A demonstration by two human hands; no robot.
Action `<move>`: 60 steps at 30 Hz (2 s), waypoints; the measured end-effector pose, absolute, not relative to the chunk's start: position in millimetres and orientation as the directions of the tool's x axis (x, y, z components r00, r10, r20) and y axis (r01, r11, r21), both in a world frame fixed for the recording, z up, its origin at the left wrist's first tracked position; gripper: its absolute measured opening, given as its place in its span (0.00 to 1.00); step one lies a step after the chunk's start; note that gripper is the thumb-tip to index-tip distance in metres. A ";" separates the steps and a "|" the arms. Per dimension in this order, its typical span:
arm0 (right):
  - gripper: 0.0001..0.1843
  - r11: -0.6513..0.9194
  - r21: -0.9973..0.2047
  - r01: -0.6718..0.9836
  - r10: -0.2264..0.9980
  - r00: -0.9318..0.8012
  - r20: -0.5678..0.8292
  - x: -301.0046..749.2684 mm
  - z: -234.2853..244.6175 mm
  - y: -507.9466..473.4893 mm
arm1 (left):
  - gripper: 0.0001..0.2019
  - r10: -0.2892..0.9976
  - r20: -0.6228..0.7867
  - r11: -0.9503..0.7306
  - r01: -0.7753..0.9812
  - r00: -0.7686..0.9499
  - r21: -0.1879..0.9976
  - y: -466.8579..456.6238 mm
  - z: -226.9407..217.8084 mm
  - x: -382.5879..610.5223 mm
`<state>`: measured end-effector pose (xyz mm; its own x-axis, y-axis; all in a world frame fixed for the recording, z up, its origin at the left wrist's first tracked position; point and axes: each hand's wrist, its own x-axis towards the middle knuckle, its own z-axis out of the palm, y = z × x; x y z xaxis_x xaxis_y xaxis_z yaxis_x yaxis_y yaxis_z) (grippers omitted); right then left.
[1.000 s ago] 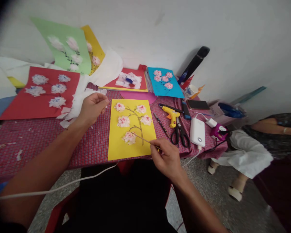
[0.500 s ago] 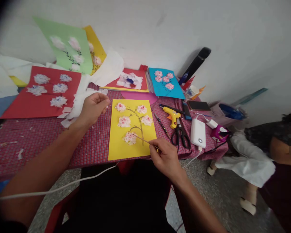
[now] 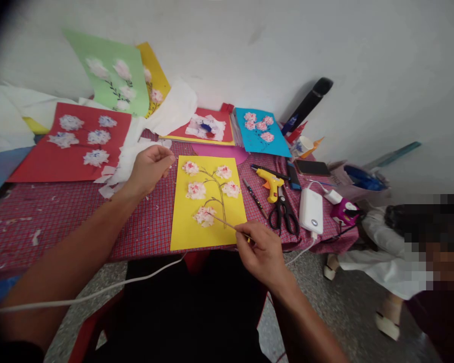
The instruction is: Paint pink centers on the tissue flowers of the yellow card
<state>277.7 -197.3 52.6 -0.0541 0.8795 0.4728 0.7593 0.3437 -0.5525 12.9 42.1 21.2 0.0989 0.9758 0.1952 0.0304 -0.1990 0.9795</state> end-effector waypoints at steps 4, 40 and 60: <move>0.07 0.338 -0.560 0.756 0.885 -0.054 0.462 276.2 53.8 -197.1 | 0.04 0.978 0.184 -0.188 0.031 0.094 0.982 43.9 18.3 12.5; 0.05 0.174 -0.774 0.608 0.898 0.225 0.378 297.3 43.6 -178.4 | 0.03 0.978 0.184 -0.189 0.035 0.101 0.981 40.4 24.1 11.0; 0.06 0.256 -0.632 0.732 0.910 0.038 0.413 292.0 47.3 -187.5 | 0.04 0.981 0.168 -0.171 0.022 0.093 0.985 38.7 27.4 14.8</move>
